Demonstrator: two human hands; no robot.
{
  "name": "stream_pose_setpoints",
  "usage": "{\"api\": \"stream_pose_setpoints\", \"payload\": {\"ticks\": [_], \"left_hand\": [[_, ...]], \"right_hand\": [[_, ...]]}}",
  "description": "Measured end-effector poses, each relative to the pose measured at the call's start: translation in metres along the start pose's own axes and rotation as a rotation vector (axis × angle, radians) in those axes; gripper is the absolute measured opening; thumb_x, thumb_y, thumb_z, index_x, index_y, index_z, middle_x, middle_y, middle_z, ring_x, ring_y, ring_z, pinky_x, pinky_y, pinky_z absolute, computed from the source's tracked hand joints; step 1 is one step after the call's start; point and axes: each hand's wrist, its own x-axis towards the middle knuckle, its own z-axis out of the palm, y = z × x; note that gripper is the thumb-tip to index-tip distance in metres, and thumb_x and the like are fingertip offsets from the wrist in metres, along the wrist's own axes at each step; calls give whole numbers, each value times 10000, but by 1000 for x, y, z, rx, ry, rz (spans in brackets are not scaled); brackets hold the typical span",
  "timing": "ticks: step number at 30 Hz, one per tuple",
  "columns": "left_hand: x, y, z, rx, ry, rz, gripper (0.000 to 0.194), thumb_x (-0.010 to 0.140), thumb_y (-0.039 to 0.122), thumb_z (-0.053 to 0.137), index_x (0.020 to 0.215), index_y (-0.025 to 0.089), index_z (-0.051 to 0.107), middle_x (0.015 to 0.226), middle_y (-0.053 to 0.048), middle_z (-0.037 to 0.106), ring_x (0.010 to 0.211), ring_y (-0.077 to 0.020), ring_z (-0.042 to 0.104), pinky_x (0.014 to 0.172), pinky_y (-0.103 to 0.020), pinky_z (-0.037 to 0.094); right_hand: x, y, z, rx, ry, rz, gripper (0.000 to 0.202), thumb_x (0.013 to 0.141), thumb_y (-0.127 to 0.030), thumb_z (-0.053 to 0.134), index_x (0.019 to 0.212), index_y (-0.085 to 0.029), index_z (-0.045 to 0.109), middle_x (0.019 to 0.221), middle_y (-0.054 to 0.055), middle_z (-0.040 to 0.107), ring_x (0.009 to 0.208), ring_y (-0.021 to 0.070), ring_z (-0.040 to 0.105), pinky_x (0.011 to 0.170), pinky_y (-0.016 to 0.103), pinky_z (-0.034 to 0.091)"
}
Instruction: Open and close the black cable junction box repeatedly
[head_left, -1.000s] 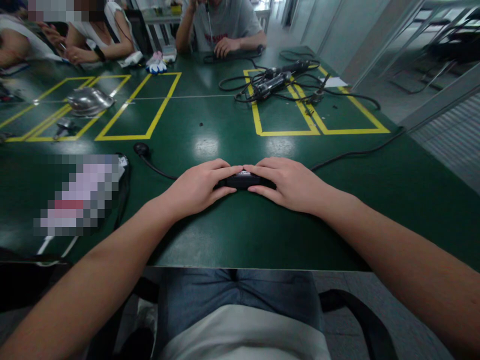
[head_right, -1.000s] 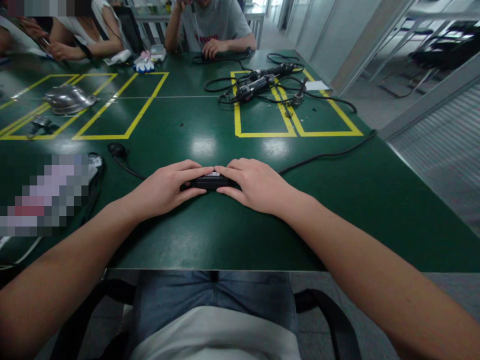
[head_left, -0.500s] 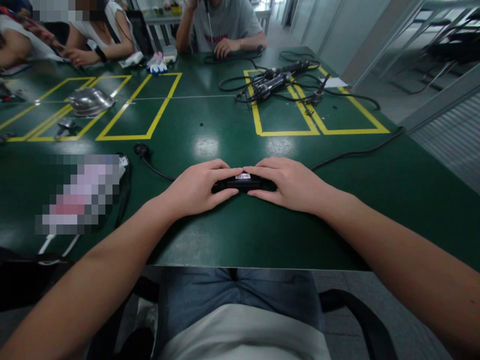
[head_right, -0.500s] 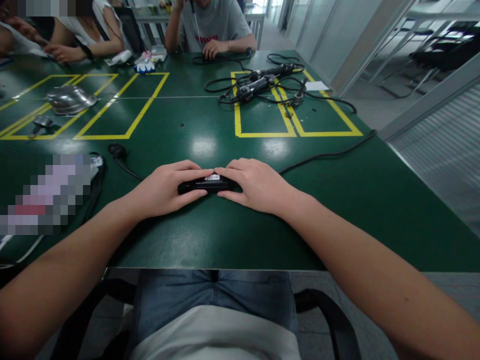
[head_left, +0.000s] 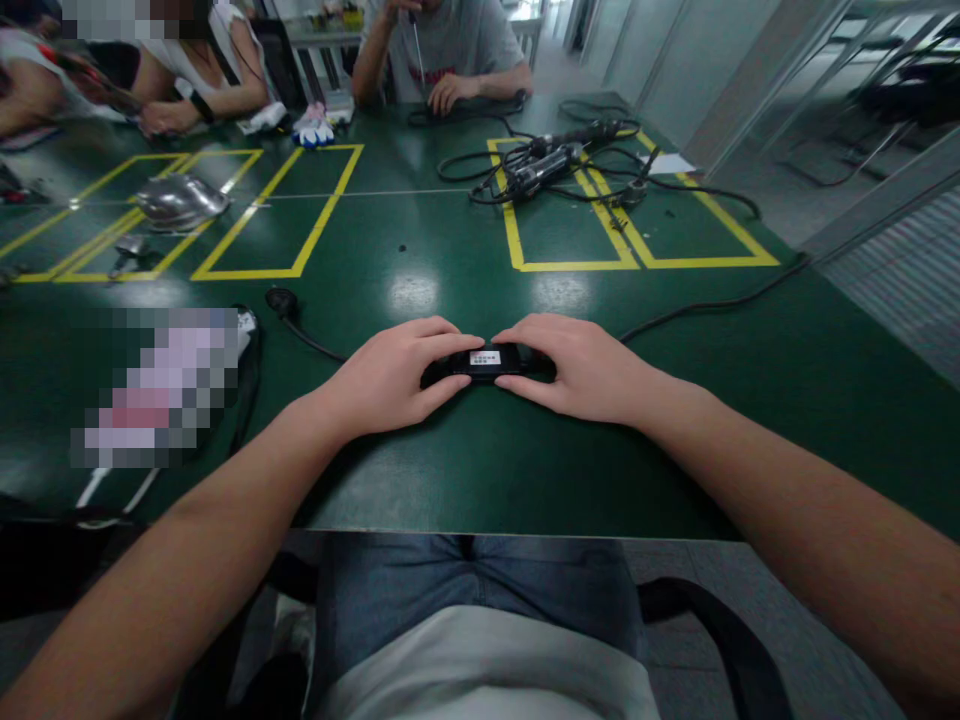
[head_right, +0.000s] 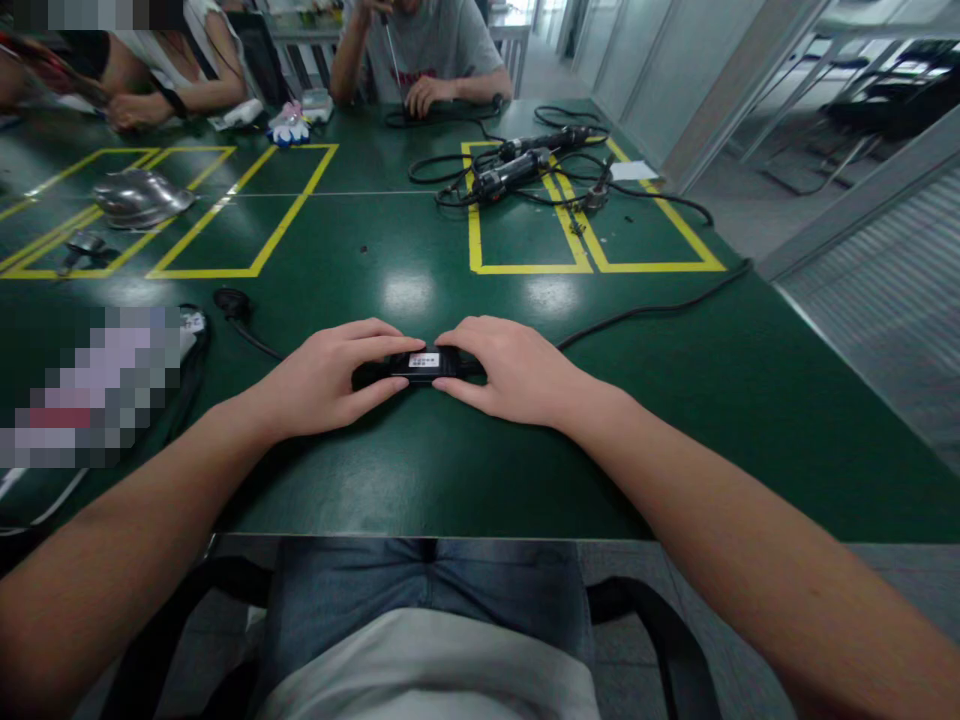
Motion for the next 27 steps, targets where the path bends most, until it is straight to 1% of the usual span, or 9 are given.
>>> {"api": "stream_pose_setpoints", "payload": {"ticks": [6, 11, 16, 21, 27], "left_hand": [[0, 1, -1, -4, 0, -4, 423, 1146, 358, 617, 1492, 170, 772, 1351, -161, 816, 1219, -317, 801, 1087, -473, 649], [0, 1, 0, 13, 5, -12, 428, 1166, 379, 576, 1489, 178, 772, 1356, -156, 817, 1240, -310, 786, 1112, -469, 633], [1, 1, 0, 23, -3, -25, 443, 1172, 396, 556, 1495, 176, 766, 1369, -159, 814, 1258, -313, 769, 1132, -483, 621], [1, 1, 0, 24, -5, -44, 438, 1174, 416, 553, 1492, 201, 764, 1363, -146, 812, 1261, -307, 763, 1142, -474, 611], [1, 1, 0, 21, -2, -39, 450, 1181, 417, 537, 1503, 181, 746, 1342, -153, 809, 1247, -313, 760, 1135, -482, 609]], "right_hand": [[0, 0, 2, 45, 12, 30, 368, 1092, -429, 721, 1335, -167, 810, 1177, 160, 854, 1053, 335, 805, 950, 449, 627], [1, -1, 0, 58, 2, 37, 402, 1109, -446, 684, 1356, -153, 808, 1187, 166, 854, 1059, 339, 803, 964, 458, 624], [1, -1, 0, 49, 2, 41, 429, 1121, -458, 648, 1370, -147, 807, 1190, 161, 854, 1059, 325, 798, 969, 442, 620], [1, -1, 0, 52, 4, 51, 393, 1122, -461, 648, 1353, -186, 809, 1194, 147, 856, 1048, 320, 792, 964, 442, 616], [0, -1, -1, 58, 7, 57, 397, 1124, -455, 654, 1348, -168, 813, 1186, 160, 856, 1047, 328, 795, 966, 454, 619]]}}
